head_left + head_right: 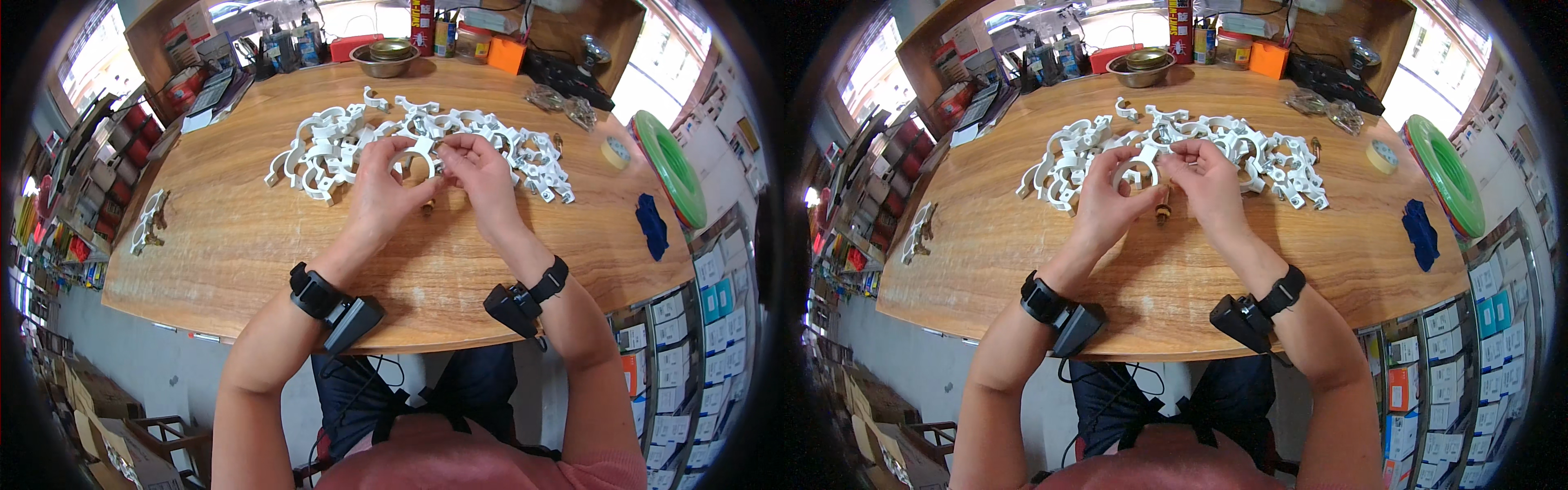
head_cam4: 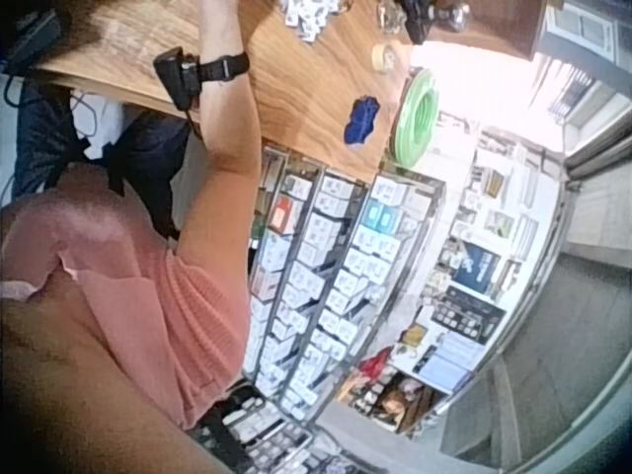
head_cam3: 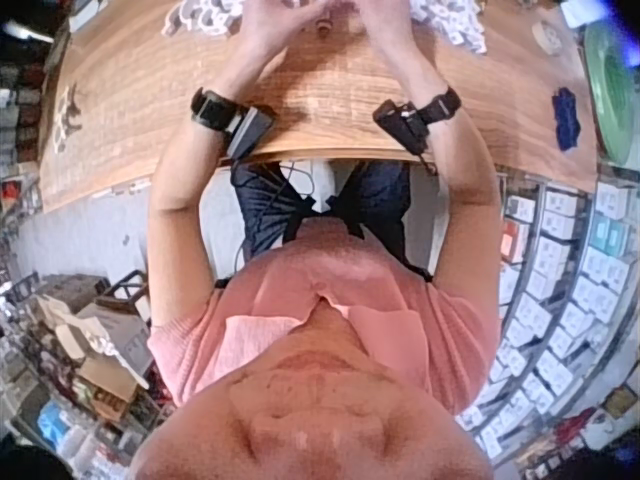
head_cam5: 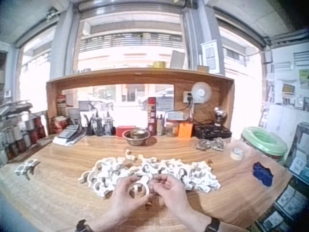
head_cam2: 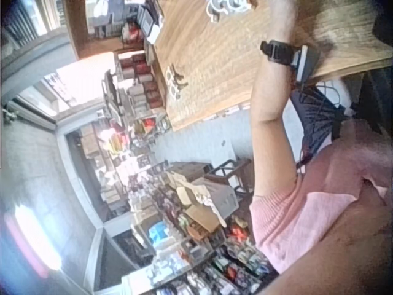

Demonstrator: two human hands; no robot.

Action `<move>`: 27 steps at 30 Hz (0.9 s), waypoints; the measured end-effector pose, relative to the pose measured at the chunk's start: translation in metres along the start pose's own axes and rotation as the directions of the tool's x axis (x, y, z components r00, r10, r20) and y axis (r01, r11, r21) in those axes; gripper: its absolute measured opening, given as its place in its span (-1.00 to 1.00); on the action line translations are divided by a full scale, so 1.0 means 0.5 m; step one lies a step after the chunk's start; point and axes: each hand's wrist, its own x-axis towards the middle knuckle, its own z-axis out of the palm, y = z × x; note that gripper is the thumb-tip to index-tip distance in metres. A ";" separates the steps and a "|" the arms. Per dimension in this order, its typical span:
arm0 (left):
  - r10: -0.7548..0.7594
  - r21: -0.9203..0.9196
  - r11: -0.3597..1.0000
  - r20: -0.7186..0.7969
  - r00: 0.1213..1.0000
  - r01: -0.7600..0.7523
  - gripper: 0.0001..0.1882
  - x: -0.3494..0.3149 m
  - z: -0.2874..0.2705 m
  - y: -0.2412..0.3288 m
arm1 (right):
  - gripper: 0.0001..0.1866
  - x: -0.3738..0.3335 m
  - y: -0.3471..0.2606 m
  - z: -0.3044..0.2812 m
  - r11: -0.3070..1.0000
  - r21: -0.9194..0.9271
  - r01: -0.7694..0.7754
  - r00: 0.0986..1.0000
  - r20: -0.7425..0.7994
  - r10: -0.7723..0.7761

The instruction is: The person opens a drawer to retrieve a phone, then picks up and joins two white plastic pipe clamps by hand. They insert a metal bolt through the clamps and thread a nut onto it.

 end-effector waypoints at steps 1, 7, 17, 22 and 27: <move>0.000 0.042 0.999 0.001 1.000 0.000 -0.42 0.000 0.000 -0.003 | -0.79 0.001 0.000 -0.001 1.000 0.000 0.000 1.000 0.003 0.000; -0.028 0.118 0.993 0.015 0.999 0.026 -0.42 0.000 0.002 -0.004 | -0.76 0.001 0.015 -0.010 0.983 -0.009 -0.181 0.976 0.123 0.181; 0.036 0.171 0.985 0.005 0.999 -0.036 -0.42 0.003 0.002 -0.021 | -0.74 -0.001 0.011 -0.009 0.974 -0.011 -0.227 0.965 0.132 0.227; 0.009 0.132 0.991 0.005 1.000 -0.010 -0.42 0.002 0.006 -0.013 | -0.74 0.003 0.006 -0.015 0.971 -0.009 -0.240 0.969 0.062 0.240; 0.054 0.072 0.996 -0.081 0.995 -0.048 -0.44 0.000 -0.001 -0.024 | -0.75 0.005 0.025 -0.002 0.959 -0.014 -0.281 0.951 0.133 0.281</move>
